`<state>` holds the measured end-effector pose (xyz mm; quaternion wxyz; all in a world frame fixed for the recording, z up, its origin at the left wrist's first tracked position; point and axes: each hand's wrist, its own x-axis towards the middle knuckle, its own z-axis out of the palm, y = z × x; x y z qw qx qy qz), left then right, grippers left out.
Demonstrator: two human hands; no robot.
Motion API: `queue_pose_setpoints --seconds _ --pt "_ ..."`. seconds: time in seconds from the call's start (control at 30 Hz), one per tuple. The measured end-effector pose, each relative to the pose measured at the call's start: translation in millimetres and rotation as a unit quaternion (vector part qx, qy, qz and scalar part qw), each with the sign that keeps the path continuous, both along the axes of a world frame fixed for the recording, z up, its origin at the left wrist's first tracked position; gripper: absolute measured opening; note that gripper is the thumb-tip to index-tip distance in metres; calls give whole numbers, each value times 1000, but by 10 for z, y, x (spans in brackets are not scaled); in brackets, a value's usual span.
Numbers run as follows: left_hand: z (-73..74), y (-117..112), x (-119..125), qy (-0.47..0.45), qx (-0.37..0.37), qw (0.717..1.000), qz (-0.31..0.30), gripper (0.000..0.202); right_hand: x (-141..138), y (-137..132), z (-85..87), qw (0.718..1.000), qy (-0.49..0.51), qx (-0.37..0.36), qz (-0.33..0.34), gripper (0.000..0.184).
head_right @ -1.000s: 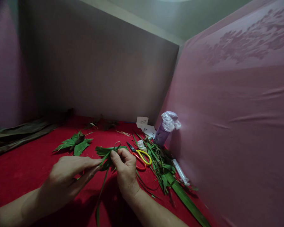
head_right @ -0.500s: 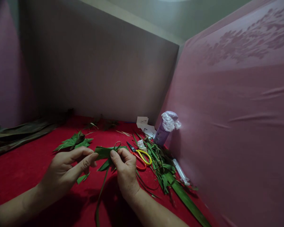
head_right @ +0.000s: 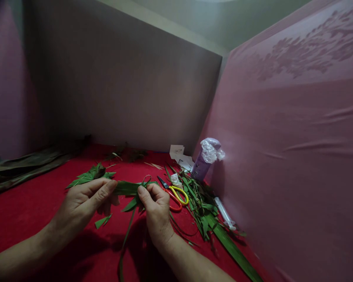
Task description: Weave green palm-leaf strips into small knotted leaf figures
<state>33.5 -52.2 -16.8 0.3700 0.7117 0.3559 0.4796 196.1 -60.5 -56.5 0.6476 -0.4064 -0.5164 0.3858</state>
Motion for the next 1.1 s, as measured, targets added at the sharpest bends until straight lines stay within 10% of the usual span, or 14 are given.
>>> queue_pose_setpoints --seconds 0.37,0.53,0.9,1.1 --pt "-84 -108 17 152 325 932 -57 22 4 8 -1 999 26 0 22 28" --pt "-115 -79 5 174 349 920 -43 26 16 23 7 1000 23 2 17 30" --pt "-32 -72 46 50 68 996 0 14 -18 -16 39 1000 13 -1 9 29" --pt "-7 8 58 -44 -146 988 -14 23 -14 -18 34 1000 2 -1 19 28"
